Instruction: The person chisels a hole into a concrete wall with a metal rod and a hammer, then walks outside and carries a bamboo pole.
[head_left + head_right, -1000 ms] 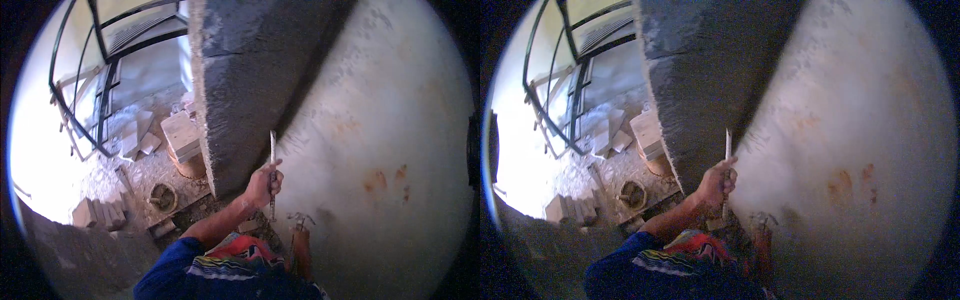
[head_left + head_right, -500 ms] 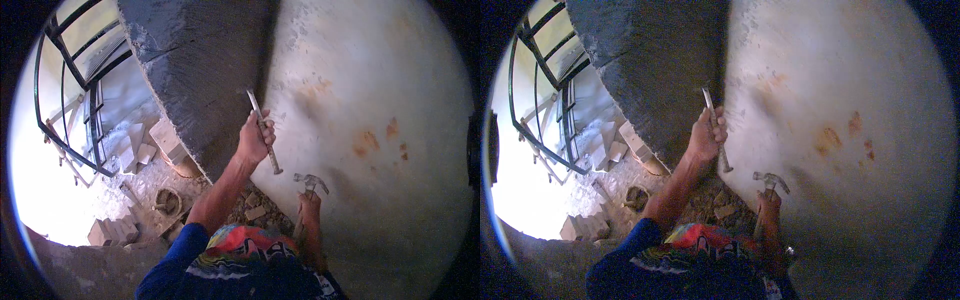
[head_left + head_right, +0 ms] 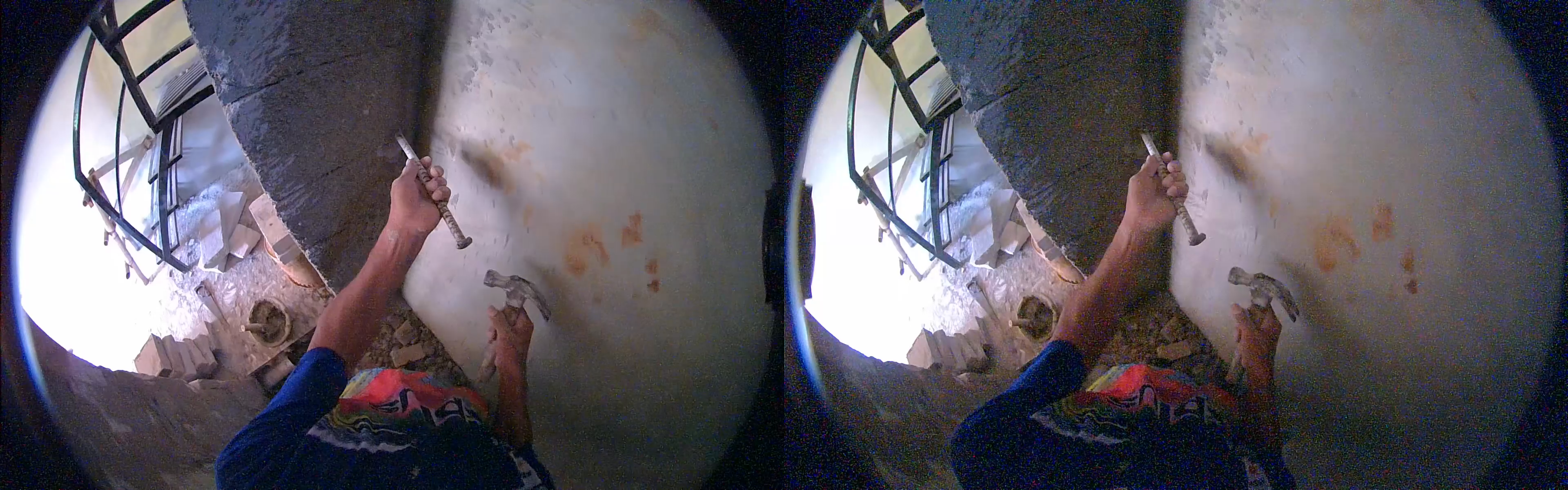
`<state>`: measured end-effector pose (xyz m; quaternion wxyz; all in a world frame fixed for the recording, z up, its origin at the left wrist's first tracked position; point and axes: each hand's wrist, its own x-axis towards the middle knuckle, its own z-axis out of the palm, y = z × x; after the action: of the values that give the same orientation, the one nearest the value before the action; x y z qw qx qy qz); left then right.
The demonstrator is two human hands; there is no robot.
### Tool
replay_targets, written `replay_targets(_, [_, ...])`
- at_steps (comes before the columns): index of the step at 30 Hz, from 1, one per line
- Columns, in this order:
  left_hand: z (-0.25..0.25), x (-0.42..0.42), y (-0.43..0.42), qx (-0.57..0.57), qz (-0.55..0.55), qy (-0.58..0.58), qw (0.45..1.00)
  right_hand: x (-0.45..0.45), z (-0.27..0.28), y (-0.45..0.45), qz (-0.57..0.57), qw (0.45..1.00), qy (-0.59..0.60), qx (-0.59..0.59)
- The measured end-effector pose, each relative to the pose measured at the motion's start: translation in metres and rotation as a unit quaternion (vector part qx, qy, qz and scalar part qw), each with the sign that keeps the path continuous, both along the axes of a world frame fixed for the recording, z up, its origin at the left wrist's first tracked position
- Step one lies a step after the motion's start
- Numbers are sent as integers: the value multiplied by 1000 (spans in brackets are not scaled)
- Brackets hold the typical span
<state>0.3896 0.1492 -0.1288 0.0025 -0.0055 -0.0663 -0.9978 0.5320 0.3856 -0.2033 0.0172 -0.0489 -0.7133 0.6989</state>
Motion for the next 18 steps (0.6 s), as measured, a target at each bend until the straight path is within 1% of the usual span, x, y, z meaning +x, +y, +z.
replay_targets(2, [1, -6, 3, 19, 6, -1, 1000, -2, 16, -1, -3, 1000, -16, 18])
replay_targets(3, [4, -7, 5, 15, 18, 4, 1000, -4, 22, 0, 2, 1000, -14, 19])
replay_targets(4, [7, -8, 7, 10, 31, 8, 999, -4, 28, 0, -17, 1000, -4, 23])
replay_targets(5, [10, -9, 11, 27, 42, -8, 999, -5, 32, 1, -34, 999, 6, 27])
replay_targets(6, [12, -11, 15, 29, 48, -7, 998, -6, 35, 3, -28, 999, 7, 28])
replay_targets(8, [15, -16, 20, 58, 59, 2, 997, -10, 41, 8, -48, 995, 79, 34])
replay_targets(9, [21, -18, 23, 65, 68, -14, 995, -13, 47, 7, -42, 995, 82, 37])
replay_targets(11, [28, -22, 26, 72, 83, -18, 994, -13, 65, 4, -122, 988, 90, 44])
replay_targets(12, [30, -24, 27, 76, 93, -23, 992, -9, 87, -2, -119, 988, 91, 46])
replay_targets(13, [34, -24, 27, 74, 93, -20, 993, -4, 116, -14, -154, 983, 100, 8])
replay_targets(15, [36, -29, 26, 93, 92, -18, 991, -9, 129, -15, -187, 976, 112, -30])
replay_targets(17, [39, -33, 27, 109, 89, -20, 990, -20, 120, 5, -208, 936, 263, -109])
replay_targets(18, [43, -33, 29, 100, 104, -29, 989, -21, 124, 3, -207, 936, 263, -109])
